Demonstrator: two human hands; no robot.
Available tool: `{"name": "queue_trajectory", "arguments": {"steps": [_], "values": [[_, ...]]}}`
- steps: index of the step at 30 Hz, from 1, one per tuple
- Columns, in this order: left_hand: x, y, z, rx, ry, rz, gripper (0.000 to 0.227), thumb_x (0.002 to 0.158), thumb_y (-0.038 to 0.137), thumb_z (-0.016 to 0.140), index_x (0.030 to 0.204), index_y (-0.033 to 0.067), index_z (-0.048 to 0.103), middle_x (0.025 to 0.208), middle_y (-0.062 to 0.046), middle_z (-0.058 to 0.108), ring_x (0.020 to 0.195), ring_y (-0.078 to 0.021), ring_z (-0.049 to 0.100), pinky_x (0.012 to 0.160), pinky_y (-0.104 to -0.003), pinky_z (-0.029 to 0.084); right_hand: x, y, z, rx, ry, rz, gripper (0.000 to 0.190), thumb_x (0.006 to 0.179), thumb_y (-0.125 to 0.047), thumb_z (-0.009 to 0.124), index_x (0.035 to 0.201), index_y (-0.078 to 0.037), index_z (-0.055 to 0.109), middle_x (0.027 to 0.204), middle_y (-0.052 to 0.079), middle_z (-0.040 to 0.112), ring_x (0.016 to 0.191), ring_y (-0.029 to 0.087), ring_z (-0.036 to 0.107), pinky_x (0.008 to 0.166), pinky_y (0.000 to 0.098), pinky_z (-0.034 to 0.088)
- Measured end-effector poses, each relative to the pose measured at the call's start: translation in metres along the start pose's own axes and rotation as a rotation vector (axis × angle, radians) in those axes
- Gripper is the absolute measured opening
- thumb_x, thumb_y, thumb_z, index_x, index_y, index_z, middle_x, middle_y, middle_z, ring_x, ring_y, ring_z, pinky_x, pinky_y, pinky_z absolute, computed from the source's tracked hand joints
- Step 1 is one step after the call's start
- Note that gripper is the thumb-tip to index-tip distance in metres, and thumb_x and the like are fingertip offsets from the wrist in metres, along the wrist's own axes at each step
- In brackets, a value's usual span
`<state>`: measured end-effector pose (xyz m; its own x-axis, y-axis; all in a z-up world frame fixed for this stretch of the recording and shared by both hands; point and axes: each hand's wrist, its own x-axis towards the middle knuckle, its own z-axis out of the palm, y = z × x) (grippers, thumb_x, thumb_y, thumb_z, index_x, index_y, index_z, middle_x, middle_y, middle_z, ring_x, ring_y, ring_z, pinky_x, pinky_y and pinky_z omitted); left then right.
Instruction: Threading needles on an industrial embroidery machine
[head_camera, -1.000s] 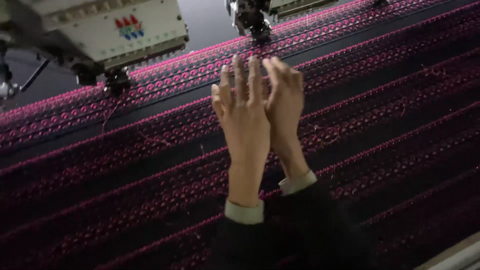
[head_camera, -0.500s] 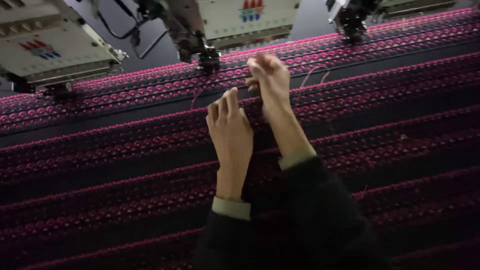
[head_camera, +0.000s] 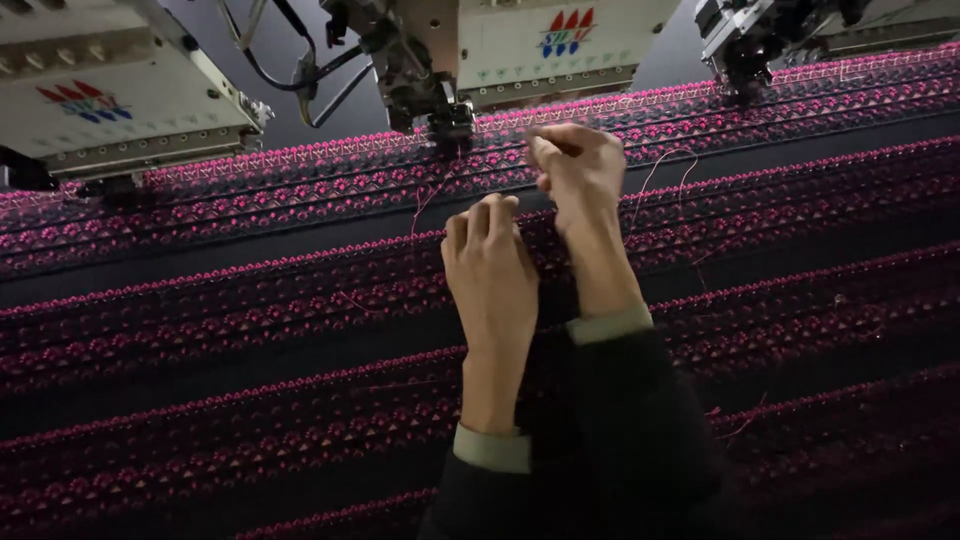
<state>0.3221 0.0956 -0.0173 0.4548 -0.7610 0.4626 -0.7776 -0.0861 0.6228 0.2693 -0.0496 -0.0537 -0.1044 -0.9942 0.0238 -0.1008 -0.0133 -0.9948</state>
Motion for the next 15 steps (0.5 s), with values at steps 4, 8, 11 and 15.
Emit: {"name": "queue_trajectory", "arguments": {"steps": [4, 8, 11, 15], "values": [[0.004, 0.005, -0.008, 0.024, 0.014, 0.032, 0.010, 0.097, -0.002, 0.056, 0.101, 0.0027, 0.063, 0.092, -0.014, 0.060, 0.092, -0.0371, 0.054, 0.072, -0.045, 0.040, -0.028, -0.055, -0.013, -0.282, -0.079, -0.224, 0.007, 0.085, -0.015, 0.080, 0.090, -0.011, 0.081, 0.063, 0.007, 0.072, 0.042, 0.014, 0.066, 0.040, 0.0255, 0.051], [-0.002, -0.005, 0.003, 0.072, -0.079, -0.030, 0.022, 0.099, 0.007, 0.050, 0.113, 0.0106, 0.067, 0.118, -0.007, 0.064, 0.104, -0.0317, 0.055, 0.080, -0.042, 0.044, -0.016, -0.078, -0.006, -0.455, 0.073, -0.754, 0.018, 0.086, -0.003, 0.061, 0.078, -0.009, 0.076, 0.066, 0.007, 0.071, 0.050, 0.020, 0.064, 0.047, 0.0291, 0.046], [0.002, -0.003, 0.002, 0.036, -0.099, -0.052, 0.025, 0.098, 0.005, 0.051, 0.114, 0.0079, 0.070, 0.121, -0.008, 0.067, 0.106, -0.0325, 0.056, 0.082, -0.045, 0.046, 0.003, -0.066, -0.012, -0.514, 0.235, -0.897, 0.019, 0.090, 0.002, 0.060, 0.081, -0.009, 0.072, 0.073, 0.003, 0.072, 0.053, 0.011, 0.061, 0.045, 0.0268, 0.043], [0.003, -0.001, 0.002, 0.036, -0.049, -0.035, 0.021, 0.098, 0.011, 0.056, 0.110, 0.0122, 0.073, 0.120, -0.006, 0.069, 0.106, -0.0327, 0.059, 0.083, -0.047, 0.045, -0.012, -0.066, -0.021, -0.556, 0.272, -0.840, 0.021, 0.092, 0.001, 0.053, 0.080, -0.015, 0.056, 0.059, 0.004, 0.045, 0.050, 0.019, 0.035, 0.050, 0.0391, 0.029]]}}
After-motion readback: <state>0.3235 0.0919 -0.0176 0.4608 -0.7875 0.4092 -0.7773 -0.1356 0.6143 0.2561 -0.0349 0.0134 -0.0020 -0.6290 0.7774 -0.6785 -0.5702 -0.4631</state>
